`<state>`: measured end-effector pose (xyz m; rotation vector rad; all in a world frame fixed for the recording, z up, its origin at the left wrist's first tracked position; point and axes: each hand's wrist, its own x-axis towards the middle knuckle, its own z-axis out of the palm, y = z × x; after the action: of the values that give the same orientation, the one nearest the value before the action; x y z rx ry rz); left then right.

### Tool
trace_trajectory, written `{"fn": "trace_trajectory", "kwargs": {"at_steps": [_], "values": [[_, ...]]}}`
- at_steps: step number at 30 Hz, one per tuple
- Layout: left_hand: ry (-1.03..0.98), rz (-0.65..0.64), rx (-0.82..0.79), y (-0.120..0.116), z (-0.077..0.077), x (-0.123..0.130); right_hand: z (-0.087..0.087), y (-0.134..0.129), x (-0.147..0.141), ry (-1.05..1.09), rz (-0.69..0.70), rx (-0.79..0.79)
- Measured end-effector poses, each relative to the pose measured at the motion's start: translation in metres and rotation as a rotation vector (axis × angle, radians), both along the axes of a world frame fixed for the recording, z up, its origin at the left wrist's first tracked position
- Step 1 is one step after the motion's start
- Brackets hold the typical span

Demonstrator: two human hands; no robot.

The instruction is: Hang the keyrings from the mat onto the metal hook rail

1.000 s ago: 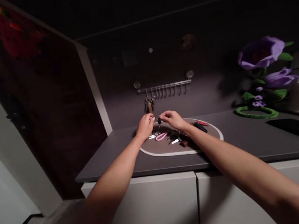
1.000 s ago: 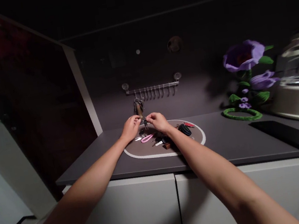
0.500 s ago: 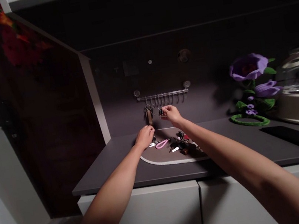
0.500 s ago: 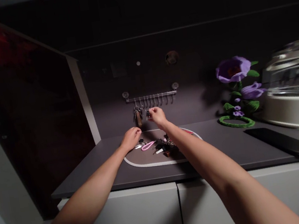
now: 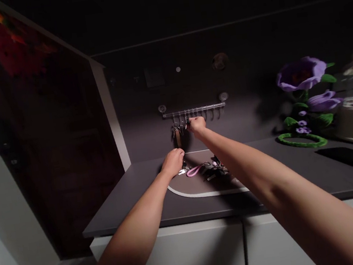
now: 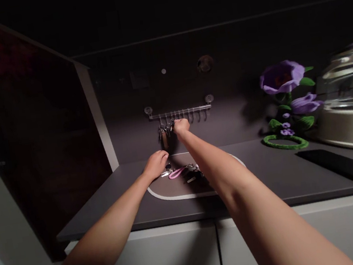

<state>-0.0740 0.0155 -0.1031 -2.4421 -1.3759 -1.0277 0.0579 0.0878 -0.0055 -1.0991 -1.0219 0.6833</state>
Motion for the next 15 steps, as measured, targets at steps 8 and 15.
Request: {"fn": "trace_trajectory", "kwargs": {"at_steps": [8,15], "values": [[0.007,0.001,0.004,0.001,0.002,-0.001,0.0,0.008,-0.006,0.03,-0.01,-0.058],[-0.005,0.007,0.007,0.005,0.0,-0.004,-0.019,0.026,0.001,-0.167,0.051,0.033]]}}
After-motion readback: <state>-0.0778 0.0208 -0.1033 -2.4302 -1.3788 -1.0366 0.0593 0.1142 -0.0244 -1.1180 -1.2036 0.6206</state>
